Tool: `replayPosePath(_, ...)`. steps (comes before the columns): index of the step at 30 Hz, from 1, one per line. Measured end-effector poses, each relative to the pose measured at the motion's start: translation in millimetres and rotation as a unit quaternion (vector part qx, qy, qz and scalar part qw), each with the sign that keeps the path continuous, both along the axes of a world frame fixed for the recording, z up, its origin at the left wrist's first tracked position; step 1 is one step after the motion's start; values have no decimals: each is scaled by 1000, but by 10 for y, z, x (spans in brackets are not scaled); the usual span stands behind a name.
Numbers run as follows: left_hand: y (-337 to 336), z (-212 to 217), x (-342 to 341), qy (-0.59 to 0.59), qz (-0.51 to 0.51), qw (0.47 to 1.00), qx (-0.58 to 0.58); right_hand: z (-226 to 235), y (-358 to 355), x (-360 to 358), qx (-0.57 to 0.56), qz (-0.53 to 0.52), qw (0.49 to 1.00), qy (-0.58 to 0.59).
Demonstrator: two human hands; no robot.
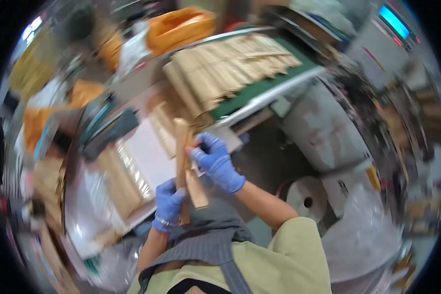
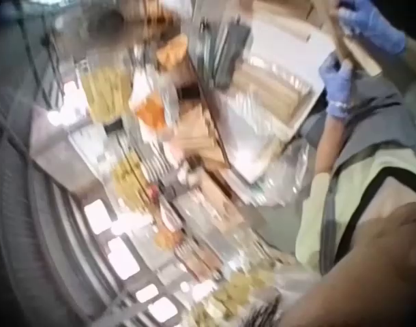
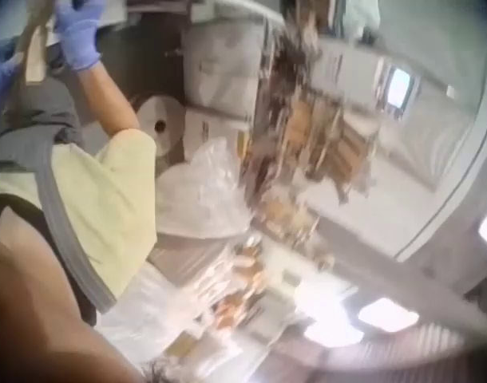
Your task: Packaging bundles of wooden sticks into plastic bags and sealing them with a heat sealer.
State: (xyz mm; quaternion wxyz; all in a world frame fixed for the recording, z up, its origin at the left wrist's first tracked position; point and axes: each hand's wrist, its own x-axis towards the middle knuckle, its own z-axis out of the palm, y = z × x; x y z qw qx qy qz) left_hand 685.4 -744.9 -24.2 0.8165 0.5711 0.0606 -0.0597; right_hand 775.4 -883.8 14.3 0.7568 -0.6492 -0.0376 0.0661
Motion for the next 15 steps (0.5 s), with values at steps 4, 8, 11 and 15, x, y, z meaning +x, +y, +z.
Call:
replayPosePath(4,-399,-189,122,7,-65,994,83,-208,-568,-97,-3,-11,999,-30)
replayPosePath(8,-1119,-181,208,36,-175,983,38,-162,-1555,-261,-42,-125,989,-72)
replayPosePath(11,-1304,-288,249,61,-293,949,102,58,-2866,-276,28,-345,928,-137)
replayPosePath(15,-1199,-462,265,114,-310,931,156,-325,-5765,-544,32,-676,728,-109)
